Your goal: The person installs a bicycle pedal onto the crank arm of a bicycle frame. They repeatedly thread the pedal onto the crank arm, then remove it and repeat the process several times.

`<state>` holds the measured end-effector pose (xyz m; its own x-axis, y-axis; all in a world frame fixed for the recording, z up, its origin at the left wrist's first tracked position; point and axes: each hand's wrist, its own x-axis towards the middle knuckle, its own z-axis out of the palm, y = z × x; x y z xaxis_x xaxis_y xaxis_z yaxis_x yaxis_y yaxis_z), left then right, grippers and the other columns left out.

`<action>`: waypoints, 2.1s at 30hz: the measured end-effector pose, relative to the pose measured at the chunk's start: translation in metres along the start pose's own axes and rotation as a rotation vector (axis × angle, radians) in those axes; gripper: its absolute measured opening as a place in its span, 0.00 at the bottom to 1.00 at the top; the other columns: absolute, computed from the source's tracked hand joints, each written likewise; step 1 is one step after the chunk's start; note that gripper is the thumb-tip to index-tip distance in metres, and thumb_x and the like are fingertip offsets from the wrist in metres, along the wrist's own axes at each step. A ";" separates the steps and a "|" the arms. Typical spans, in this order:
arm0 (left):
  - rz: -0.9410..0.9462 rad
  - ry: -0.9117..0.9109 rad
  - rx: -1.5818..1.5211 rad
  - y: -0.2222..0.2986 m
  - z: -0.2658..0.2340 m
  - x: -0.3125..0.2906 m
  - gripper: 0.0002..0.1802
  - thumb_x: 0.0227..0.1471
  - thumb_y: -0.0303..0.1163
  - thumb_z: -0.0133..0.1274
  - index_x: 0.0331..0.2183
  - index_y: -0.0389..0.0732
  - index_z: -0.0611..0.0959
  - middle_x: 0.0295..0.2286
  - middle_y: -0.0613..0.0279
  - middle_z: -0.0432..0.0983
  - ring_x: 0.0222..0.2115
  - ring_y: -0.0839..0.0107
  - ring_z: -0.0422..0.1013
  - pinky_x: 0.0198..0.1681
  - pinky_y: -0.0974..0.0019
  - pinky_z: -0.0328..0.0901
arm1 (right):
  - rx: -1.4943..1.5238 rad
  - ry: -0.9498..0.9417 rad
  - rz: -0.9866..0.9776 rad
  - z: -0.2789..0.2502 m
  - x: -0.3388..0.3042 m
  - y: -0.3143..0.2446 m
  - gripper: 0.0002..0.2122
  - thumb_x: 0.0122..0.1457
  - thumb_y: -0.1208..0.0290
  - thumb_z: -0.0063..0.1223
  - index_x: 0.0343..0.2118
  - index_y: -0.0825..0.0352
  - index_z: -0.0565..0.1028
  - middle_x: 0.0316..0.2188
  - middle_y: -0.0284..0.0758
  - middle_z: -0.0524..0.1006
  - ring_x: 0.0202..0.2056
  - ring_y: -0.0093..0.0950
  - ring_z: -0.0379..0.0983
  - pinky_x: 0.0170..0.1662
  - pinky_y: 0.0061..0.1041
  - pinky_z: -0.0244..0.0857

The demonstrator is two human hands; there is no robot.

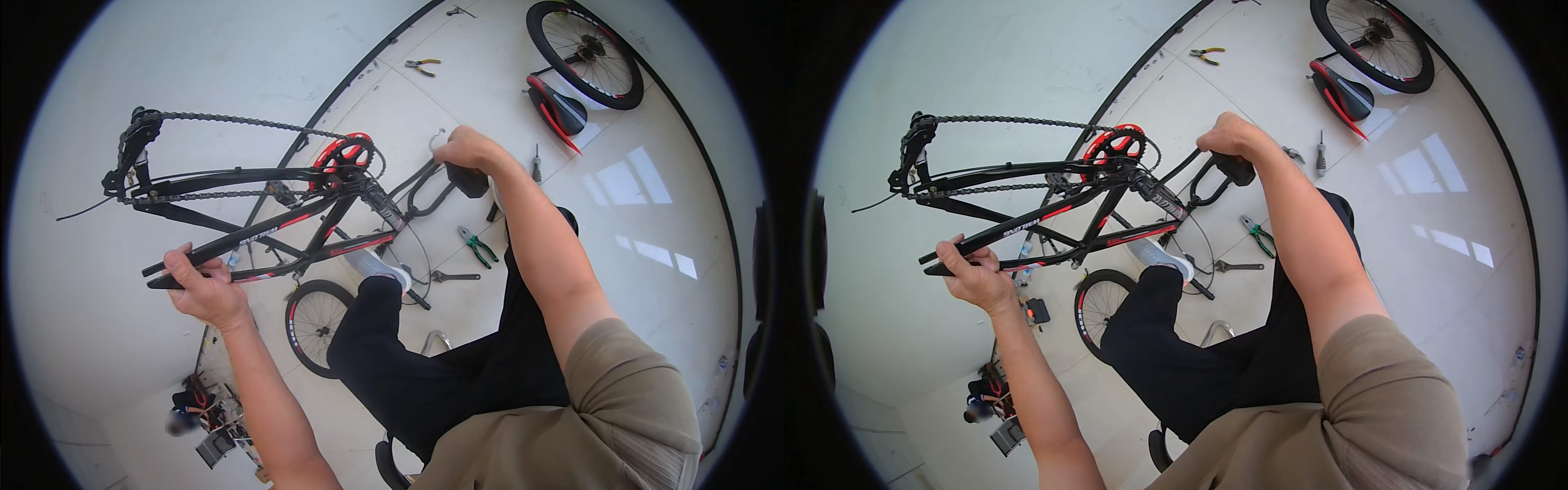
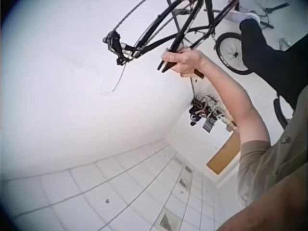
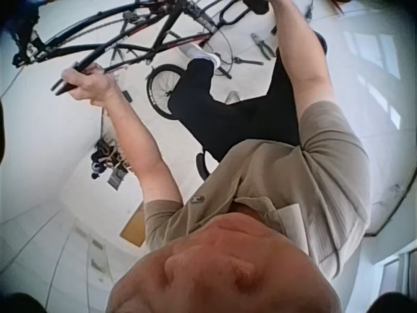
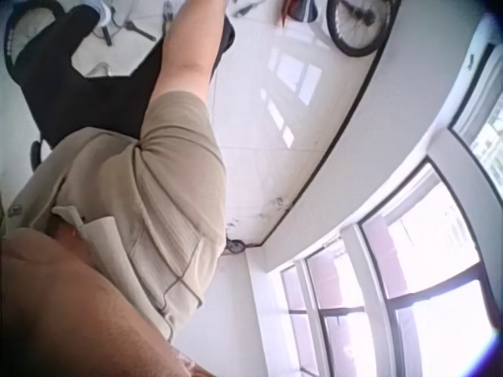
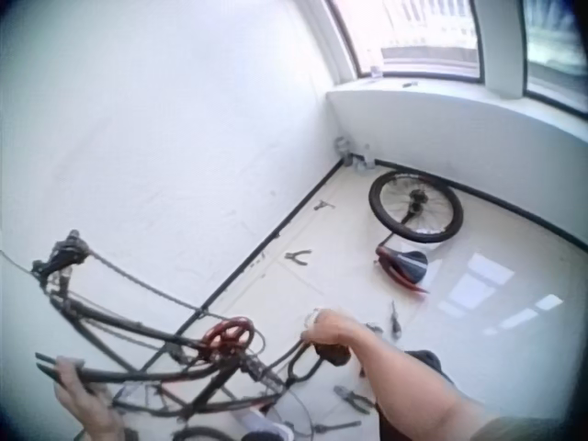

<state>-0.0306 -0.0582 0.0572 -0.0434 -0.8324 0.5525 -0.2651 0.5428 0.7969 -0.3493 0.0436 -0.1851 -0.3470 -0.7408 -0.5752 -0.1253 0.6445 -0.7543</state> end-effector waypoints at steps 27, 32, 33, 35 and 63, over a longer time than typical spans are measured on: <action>0.004 0.019 -0.001 -0.006 -0.007 0.002 0.27 0.63 0.52 0.52 0.35 0.32 0.78 0.14 0.64 0.68 0.11 0.81 0.57 0.14 0.75 0.47 | 1.474 -1.084 -0.072 0.074 -0.062 -0.046 0.22 0.65 0.59 0.46 0.48 0.78 0.75 0.46 0.57 0.78 0.33 0.34 0.82 0.44 0.40 0.79; 0.022 -0.001 -0.042 -0.006 -0.003 0.002 0.27 0.61 0.52 0.54 0.35 0.32 0.78 0.15 0.64 0.69 0.12 0.81 0.59 0.14 0.76 0.49 | 1.562 -1.006 0.002 0.080 -0.058 -0.048 0.17 0.61 0.65 0.46 0.40 0.75 0.79 0.41 0.51 0.78 0.28 0.36 0.81 0.41 0.49 0.79; 0.019 -0.002 -0.047 -0.005 -0.004 0.003 0.27 0.61 0.52 0.55 0.35 0.32 0.78 0.15 0.63 0.69 0.12 0.80 0.60 0.14 0.76 0.51 | 1.562 -1.081 0.043 0.079 -0.052 -0.046 0.16 0.59 0.65 0.49 0.37 0.75 0.80 0.37 0.48 0.80 0.26 0.35 0.81 0.39 0.45 0.80; -0.009 0.019 -0.080 -0.007 -0.003 0.003 0.26 0.60 0.51 0.56 0.34 0.32 0.78 0.15 0.63 0.69 0.12 0.80 0.60 0.14 0.76 0.51 | 1.459 -0.935 0.094 0.070 -0.056 -0.051 0.16 0.57 0.65 0.52 0.35 0.75 0.80 0.30 0.46 0.81 0.23 0.33 0.80 0.34 0.39 0.81; 0.018 -0.007 -0.009 0.002 0.010 0.002 0.30 0.62 0.54 0.52 0.34 0.31 0.77 0.14 0.62 0.67 0.11 0.81 0.55 0.14 0.75 0.47 | -0.019 0.019 -0.231 -0.002 0.048 0.036 0.14 0.47 0.63 0.59 0.16 0.70 0.74 0.14 0.37 0.73 0.12 0.28 0.68 0.16 0.27 0.61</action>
<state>-0.0406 -0.0597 0.0574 -0.0549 -0.8235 0.5647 -0.2551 0.5584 0.7894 -0.3722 0.0320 -0.2391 -0.3245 -0.8655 -0.3815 -0.2213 0.4616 -0.8591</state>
